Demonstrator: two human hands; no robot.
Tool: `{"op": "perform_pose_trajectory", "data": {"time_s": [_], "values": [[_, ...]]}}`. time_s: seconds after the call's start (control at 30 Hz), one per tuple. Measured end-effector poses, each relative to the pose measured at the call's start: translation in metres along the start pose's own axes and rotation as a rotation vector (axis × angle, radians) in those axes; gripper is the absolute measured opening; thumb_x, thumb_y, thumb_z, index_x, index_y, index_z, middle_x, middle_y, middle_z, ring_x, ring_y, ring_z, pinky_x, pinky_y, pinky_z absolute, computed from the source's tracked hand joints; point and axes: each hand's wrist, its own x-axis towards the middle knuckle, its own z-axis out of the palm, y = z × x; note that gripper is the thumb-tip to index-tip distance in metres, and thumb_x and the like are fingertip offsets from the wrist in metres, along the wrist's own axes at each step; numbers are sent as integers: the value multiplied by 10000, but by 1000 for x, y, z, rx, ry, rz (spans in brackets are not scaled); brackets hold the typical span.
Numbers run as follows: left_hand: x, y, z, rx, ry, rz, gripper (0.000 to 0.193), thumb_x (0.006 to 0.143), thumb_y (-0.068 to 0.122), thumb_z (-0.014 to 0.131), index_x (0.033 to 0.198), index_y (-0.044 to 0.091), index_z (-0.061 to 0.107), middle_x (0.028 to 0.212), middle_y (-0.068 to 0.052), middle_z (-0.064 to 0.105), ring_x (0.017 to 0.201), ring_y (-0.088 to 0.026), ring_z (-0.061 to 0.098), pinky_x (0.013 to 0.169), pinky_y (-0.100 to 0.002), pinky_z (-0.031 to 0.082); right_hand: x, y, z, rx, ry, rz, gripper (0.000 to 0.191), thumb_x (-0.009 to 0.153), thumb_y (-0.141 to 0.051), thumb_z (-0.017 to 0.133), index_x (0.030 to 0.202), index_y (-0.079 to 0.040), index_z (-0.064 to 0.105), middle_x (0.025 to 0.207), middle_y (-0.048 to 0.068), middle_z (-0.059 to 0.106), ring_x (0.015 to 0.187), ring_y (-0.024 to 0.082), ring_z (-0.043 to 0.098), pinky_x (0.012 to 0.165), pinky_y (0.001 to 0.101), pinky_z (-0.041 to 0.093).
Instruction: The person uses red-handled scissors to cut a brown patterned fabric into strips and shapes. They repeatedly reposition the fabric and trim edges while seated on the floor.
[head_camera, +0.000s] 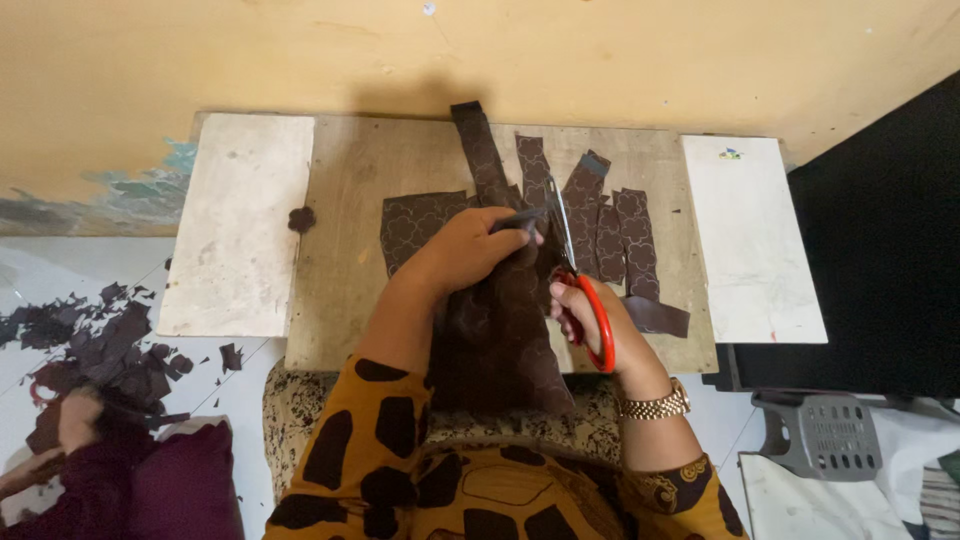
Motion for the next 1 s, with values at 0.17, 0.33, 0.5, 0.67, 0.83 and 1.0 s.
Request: {"op": "perform_pose_trajectory", "data": {"time_s": [0.17,0.33,0.5,0.67,0.83,1.0], "values": [[-7,13,-5,-202,-61,-52,346,975,324,606,1047,20,755,958,-60,779,870,-123,692,824,-279,555,-18,-9,0,15,-132,-95,305,949,-335,607,900,-34,615,728,19,583,671,135,565,626,282,485],[-11,21,-6,-233,-146,-71,327,967,289,618,1003,6,778,950,-66,788,862,-123,694,830,-286,556,-26,-15,2,-75,-162,-104,305,939,-354,618,908,-52,587,726,13,562,682,129,557,640,278,484],[-15,26,-7,-236,-163,-18,320,973,284,614,997,9,776,954,-50,786,892,-117,698,855,-277,556,-34,-23,1,-42,-196,-129,359,949,-409,597,905,-53,594,721,6,552,675,127,548,639,271,476],[-15,24,-6,-246,-193,1,313,975,280,620,996,10,778,947,-44,781,892,-110,684,861,-277,549,-43,-29,0,57,-318,-175,346,935,-393,613,942,-47,615,763,14,562,719,123,541,675,265,455],[-17,24,-2,-258,-203,-57,302,967,278,634,982,13,780,924,-39,778,860,-112,681,836,-279,550,-45,-31,-1,109,-357,-209,332,946,-385,600,941,-53,599,771,16,557,729,123,535,687,261,450],[-20,30,-1,-250,-188,-50,301,954,296,644,975,29,783,896,-26,771,828,-113,678,806,-276,550,-46,-31,-1,166,-368,-272,375,985,-426,586,884,-65,564,706,8,501,671,128,497,629,265,405]]}}
